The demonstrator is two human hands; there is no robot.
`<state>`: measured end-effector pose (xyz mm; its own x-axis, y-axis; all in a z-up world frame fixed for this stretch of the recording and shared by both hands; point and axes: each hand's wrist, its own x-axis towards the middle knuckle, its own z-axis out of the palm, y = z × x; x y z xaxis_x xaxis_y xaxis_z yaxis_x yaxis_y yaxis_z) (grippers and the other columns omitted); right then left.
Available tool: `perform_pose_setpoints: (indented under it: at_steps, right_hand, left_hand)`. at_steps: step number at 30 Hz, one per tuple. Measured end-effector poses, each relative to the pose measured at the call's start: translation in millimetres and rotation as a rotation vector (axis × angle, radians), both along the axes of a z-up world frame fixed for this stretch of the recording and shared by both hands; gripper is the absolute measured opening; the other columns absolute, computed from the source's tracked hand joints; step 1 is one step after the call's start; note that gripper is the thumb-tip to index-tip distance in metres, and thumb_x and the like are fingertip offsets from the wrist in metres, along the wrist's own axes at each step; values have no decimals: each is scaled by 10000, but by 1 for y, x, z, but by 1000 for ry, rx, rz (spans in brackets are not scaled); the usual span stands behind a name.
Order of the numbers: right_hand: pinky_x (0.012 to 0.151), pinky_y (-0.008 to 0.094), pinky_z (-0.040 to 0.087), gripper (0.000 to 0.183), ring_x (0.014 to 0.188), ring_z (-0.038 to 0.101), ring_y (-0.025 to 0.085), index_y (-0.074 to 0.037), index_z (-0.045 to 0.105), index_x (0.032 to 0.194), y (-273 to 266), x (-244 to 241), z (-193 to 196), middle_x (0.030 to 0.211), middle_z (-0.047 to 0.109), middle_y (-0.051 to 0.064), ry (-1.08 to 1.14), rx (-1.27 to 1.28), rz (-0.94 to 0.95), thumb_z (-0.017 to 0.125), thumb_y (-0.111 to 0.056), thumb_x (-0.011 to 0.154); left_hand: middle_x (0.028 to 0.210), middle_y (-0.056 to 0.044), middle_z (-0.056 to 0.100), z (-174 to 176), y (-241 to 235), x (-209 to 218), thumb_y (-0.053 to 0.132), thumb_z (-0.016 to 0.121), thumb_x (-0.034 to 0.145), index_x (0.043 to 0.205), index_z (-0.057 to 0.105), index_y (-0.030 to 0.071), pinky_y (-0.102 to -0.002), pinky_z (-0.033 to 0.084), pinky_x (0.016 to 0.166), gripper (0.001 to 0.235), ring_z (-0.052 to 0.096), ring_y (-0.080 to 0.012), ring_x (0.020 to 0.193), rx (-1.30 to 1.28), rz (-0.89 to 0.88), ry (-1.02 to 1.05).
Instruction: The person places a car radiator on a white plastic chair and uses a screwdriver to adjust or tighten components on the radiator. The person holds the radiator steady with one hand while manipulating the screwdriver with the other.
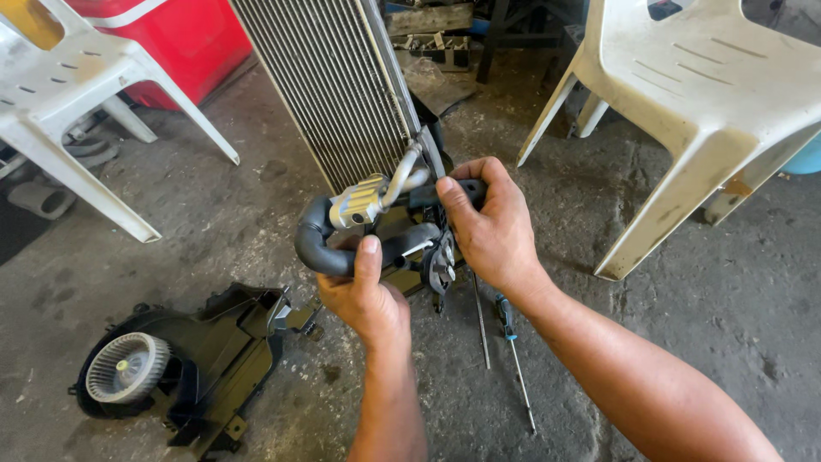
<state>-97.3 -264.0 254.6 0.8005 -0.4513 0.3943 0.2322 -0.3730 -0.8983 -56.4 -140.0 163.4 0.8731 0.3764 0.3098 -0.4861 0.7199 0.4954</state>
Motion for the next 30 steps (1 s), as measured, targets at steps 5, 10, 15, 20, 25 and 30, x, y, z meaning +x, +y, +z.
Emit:
perform_pose_setpoints:
  at_steps: [5, 10, 15, 20, 25, 30]
  right_hand:
    - [377, 251, 385, 199, 460, 480, 72, -48, 573, 1039, -2, 3, 7, 666, 565, 9, 158, 496, 174, 675, -203, 965]
    - [606, 304, 484, 239, 702, 603, 132, -35, 599, 1099, 2, -5, 2, 834, 638, 70, -174, -171, -46, 717, -211, 987]
    - [694, 321, 543, 248, 745, 645, 146, -30, 615, 1076, -8, -5, -10, 825, 675, 80, -177, -228, -56, 723, -221, 960]
    - [673, 311, 534, 250, 720, 628, 131, -33, 628, 1038, -44, -11, 1, 787, 670, 53, -85, -169, -89, 729, -241, 943]
    - [556, 266, 493, 206, 653, 579, 84, -63, 654, 1058, -128, -39, 24, 759, 637, 6, -28, -97, -176, 723, -232, 962]
    - [452, 244, 436, 192, 516, 537, 78, -62, 604, 1058, -240, -74, 33, 650, 591, 0, -113, 79, -402, 678, -220, 979]
  left_hand:
    - [1015, -61, 679, -7, 2, 4, 43, 854, 799, 1119, 664, 0, -337, 561, 910, 374, 663, -174, 921, 93, 52, -12]
    - [1018, -24, 666, -10, 8, 9, 54, 865, 739, 1156, 664, 27, -319, 566, 865, 464, 649, -146, 901, 265, 127, 2]
    - [1090, -49, 682, -15, 8, 11, 26, 843, 778, 1157, 663, 22, -320, 560, 946, 420, 659, -161, 979, 260, 49, 2]
    - [1145, -69, 681, 18, -18, 1, 22, 821, 795, 1242, 645, 24, -318, 550, 993, 480, 662, -168, 1029, 332, -60, -73]
    - [1224, -46, 687, 75, -85, 8, 105, 863, 812, 1308, 650, 2, -276, 536, 1028, 549, 671, -117, 1107, 535, -241, -192]
    - [831, 20, 753, 127, -219, 10, 275, 890, 728, 946, 770, 43, -245, 563, 680, 340, 676, -60, 708, 890, -410, -129]
